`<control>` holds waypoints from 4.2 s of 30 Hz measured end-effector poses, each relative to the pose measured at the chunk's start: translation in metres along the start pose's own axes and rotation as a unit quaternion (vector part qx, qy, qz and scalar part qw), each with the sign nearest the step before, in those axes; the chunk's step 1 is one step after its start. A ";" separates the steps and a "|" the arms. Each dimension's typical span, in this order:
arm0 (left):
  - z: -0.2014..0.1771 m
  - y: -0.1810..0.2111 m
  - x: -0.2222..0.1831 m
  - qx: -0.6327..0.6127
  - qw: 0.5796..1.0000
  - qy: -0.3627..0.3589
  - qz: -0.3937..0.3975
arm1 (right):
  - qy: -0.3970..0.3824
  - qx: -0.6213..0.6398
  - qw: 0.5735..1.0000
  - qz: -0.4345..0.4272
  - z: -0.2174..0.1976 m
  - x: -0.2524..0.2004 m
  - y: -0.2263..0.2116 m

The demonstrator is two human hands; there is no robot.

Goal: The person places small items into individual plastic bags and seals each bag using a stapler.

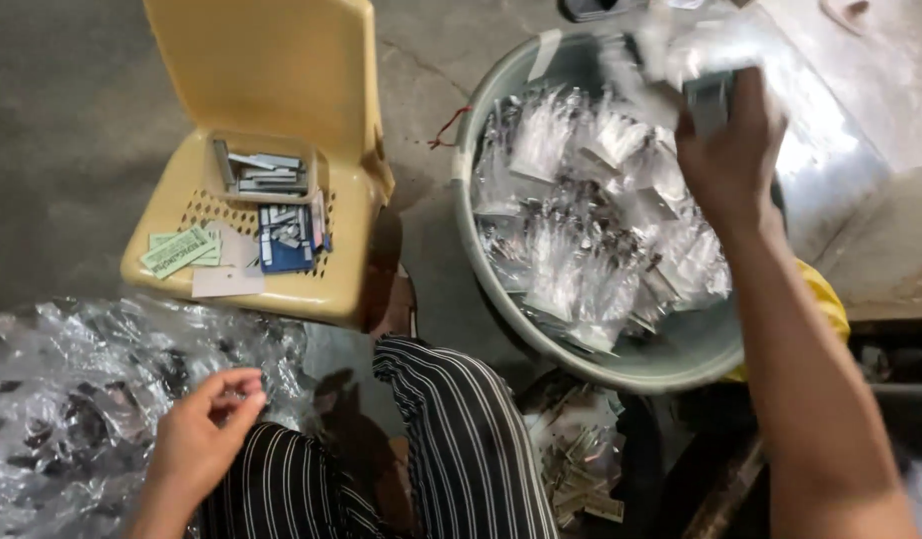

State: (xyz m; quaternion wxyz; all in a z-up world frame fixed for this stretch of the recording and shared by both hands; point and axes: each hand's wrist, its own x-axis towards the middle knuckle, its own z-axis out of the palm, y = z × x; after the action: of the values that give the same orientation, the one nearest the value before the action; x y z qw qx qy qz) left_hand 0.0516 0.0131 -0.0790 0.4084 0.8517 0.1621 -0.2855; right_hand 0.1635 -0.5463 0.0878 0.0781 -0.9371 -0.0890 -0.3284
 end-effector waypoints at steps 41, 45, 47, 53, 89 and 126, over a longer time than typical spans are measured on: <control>-0.055 0.034 0.248 0.117 0.970 0.210 0.028 | -0.222 0.387 0.871 0.207 0.022 -0.016 -0.283; -0.056 0.022 0.243 -0.005 0.976 0.218 0.027 | -0.192 0.510 0.813 0.205 0.042 -0.003 -0.316; -0.059 0.017 0.232 -0.107 0.979 0.169 0.035 | -0.281 0.506 0.769 0.272 0.054 0.004 -0.319; -0.099 0.054 0.090 -0.211 0.951 -0.007 0.227 | -0.319 0.419 0.790 0.314 0.118 0.000 -0.325; -0.100 0.004 -0.029 -0.123 0.931 0.325 0.110 | -0.326 0.302 0.868 0.224 0.128 -0.035 -0.378; -0.081 0.062 -0.128 -0.225 0.799 0.350 0.433 | -0.185 0.809 0.331 0.450 0.049 0.009 -0.383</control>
State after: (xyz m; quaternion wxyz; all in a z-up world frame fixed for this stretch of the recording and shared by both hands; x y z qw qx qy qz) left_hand 0.0111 0.0330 0.0784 0.5853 0.7589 -0.0321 0.2836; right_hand 0.1163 -0.1629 0.0893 0.9151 -0.3473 0.1120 0.1715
